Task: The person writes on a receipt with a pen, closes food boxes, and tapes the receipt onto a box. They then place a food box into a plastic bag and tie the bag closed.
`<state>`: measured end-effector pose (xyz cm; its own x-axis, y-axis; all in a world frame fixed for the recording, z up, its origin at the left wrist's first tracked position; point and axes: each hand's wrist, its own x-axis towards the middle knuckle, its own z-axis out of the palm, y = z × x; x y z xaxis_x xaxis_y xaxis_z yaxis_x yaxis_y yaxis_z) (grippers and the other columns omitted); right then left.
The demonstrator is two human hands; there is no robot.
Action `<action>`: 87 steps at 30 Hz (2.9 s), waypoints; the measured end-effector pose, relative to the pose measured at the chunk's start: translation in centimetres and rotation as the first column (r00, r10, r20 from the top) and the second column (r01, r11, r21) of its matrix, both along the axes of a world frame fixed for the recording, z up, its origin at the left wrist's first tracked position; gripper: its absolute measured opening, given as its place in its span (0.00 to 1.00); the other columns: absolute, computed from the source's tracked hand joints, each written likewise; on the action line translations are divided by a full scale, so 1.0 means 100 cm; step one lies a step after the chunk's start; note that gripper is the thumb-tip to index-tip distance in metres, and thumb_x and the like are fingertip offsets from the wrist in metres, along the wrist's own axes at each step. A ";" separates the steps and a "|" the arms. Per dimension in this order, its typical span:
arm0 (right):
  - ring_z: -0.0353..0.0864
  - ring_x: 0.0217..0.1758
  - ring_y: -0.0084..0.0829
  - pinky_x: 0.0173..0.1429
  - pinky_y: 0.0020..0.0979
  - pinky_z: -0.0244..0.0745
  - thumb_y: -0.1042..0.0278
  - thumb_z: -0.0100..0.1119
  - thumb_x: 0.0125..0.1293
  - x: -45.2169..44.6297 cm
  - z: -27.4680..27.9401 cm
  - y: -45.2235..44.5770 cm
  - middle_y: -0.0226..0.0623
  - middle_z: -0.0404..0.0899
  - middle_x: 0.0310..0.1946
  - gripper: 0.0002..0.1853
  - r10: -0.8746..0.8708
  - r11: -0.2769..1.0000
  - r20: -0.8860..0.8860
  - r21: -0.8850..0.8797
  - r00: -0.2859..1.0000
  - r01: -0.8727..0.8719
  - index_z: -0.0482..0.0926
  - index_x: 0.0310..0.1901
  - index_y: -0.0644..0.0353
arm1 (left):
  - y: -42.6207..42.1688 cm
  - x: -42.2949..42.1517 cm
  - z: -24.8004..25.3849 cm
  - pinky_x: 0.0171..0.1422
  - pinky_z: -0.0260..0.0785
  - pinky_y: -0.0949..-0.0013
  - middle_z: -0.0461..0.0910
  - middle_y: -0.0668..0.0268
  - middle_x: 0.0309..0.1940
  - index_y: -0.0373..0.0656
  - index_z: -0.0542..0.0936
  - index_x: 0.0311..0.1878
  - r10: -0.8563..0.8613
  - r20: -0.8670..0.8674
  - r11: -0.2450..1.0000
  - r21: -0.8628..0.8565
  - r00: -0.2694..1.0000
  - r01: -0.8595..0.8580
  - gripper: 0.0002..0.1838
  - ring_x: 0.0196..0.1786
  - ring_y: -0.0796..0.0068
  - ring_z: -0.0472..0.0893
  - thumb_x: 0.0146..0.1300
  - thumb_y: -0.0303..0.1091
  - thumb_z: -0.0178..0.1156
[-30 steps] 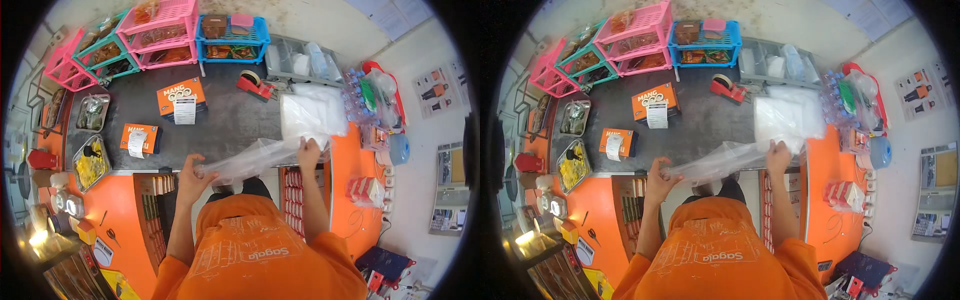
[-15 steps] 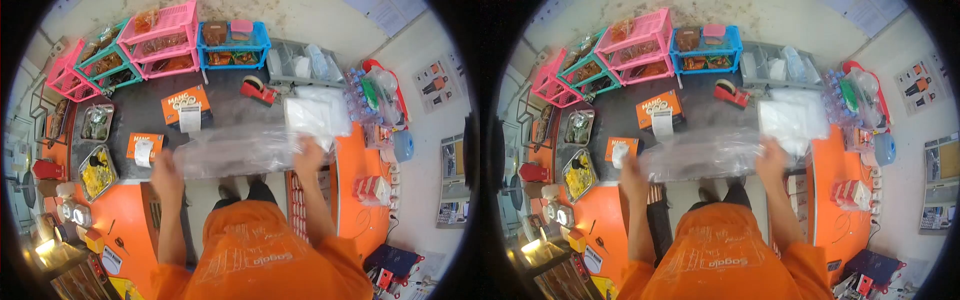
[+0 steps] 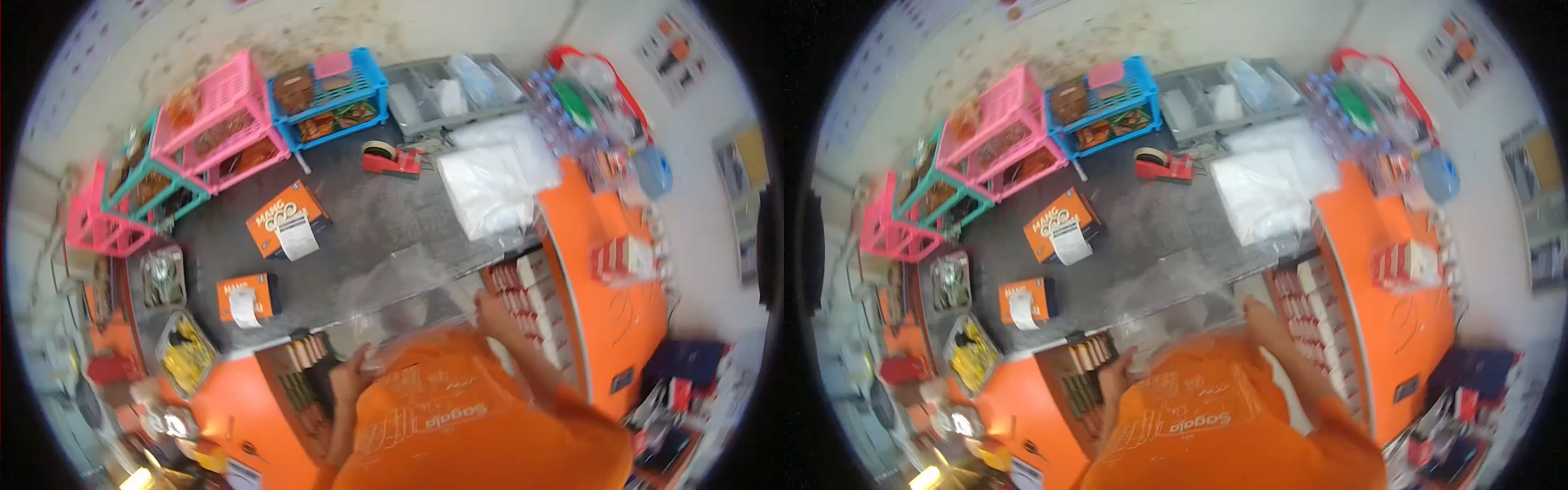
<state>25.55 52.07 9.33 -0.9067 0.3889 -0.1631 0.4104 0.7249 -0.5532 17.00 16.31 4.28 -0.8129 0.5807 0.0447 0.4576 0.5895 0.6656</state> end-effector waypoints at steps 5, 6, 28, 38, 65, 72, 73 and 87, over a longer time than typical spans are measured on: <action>0.80 0.48 0.44 0.51 0.33 0.75 0.67 0.52 0.63 -0.033 0.078 -0.018 0.47 0.81 0.44 0.16 0.413 0.624 0.030 -0.737 0.910 -0.259 0.80 0.51 0.60 | 0.024 -0.013 0.008 0.30 0.70 0.67 0.78 0.55 0.24 0.49 0.77 0.59 0.141 0.195 0.989 -0.079 0.971 -0.128 0.28 0.23 0.63 0.79 0.50 0.24 0.64; 0.80 0.53 0.43 0.53 0.31 0.74 0.64 0.52 0.65 -0.039 0.103 -0.023 0.44 0.82 0.50 0.19 0.483 0.423 0.130 -0.901 0.866 -0.100 0.80 0.56 0.57 | 0.033 -0.024 0.004 0.30 0.70 0.67 0.78 0.55 0.24 0.49 0.77 0.59 0.112 0.175 0.992 -0.075 0.978 -0.101 0.28 0.23 0.63 0.79 0.50 0.24 0.64; 0.83 0.42 0.44 0.44 0.42 0.76 0.65 0.60 0.61 -0.192 -0.028 0.042 0.46 0.81 0.35 0.15 0.482 0.644 -0.229 -0.562 0.846 -0.519 0.79 0.47 0.64 | 0.183 -0.116 0.035 0.25 0.58 0.82 0.67 0.71 0.31 0.69 0.49 0.76 -0.790 0.538 0.069 0.552 0.292 -0.831 0.44 0.25 0.83 0.65 0.61 0.32 0.61; 0.79 0.53 0.49 0.51 0.49 0.75 0.68 0.62 0.57 -0.206 -0.079 0.057 0.62 0.73 0.51 0.41 0.570 0.793 0.487 -0.118 0.661 -0.597 0.55 0.72 0.60 | 0.210 -0.166 0.113 0.51 0.71 0.54 0.77 0.58 0.31 0.41 0.80 0.46 0.372 0.104 0.922 -0.159 0.922 -0.354 0.17 0.37 0.52 0.78 0.54 0.37 0.61; 0.82 0.34 0.34 0.48 0.39 0.74 0.61 0.64 0.58 -0.499 -0.043 0.399 0.38 0.82 0.26 0.11 0.376 0.926 -0.307 0.159 0.874 -0.343 0.83 0.28 0.62 | 0.365 -0.260 0.100 0.52 0.72 0.53 0.83 0.53 0.43 0.42 0.72 0.61 -0.126 0.431 0.895 -0.339 0.893 0.290 0.30 0.51 0.51 0.79 0.60 0.50 0.63; 0.78 0.30 0.25 0.37 0.31 0.73 0.61 0.65 0.61 -0.438 0.039 0.339 0.35 0.80 0.22 0.13 0.284 0.843 -0.392 -0.332 0.875 -0.422 0.81 0.31 0.66 | 0.474 -0.322 0.126 0.51 0.74 0.66 0.83 0.60 0.41 0.35 0.75 0.57 0.035 0.310 0.913 0.377 0.950 -0.156 0.24 0.48 0.67 0.81 0.59 0.34 0.68; 0.79 0.30 0.26 0.38 0.30 0.74 0.62 0.65 0.61 -0.430 0.048 0.325 0.36 0.81 0.24 0.13 0.510 0.715 -0.348 -0.338 0.787 -0.613 0.81 0.32 0.66 | 0.485 -0.325 0.129 0.53 0.74 0.68 0.82 0.63 0.41 0.36 0.76 0.55 0.157 0.303 0.807 0.510 0.940 -0.299 0.20 0.46 0.71 0.81 0.60 0.30 0.67; 0.84 0.41 0.35 0.62 0.44 0.68 0.60 0.61 0.59 -0.505 -0.072 0.377 0.40 0.85 0.35 0.10 0.638 0.534 0.094 0.661 0.764 -0.527 0.85 0.32 0.56 | 0.355 -0.246 0.091 0.37 0.73 0.62 0.82 0.56 0.28 0.41 0.82 0.35 -0.008 0.470 0.970 -0.211 0.883 0.121 0.09 0.31 0.62 0.83 0.58 0.37 0.65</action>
<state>-24.97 89.80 2.18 -0.9586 -0.2801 0.0504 -0.2738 0.9560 0.1056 -7.61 51.82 13.43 -0.6676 0.5808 -0.4658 0.1732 0.7296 0.6615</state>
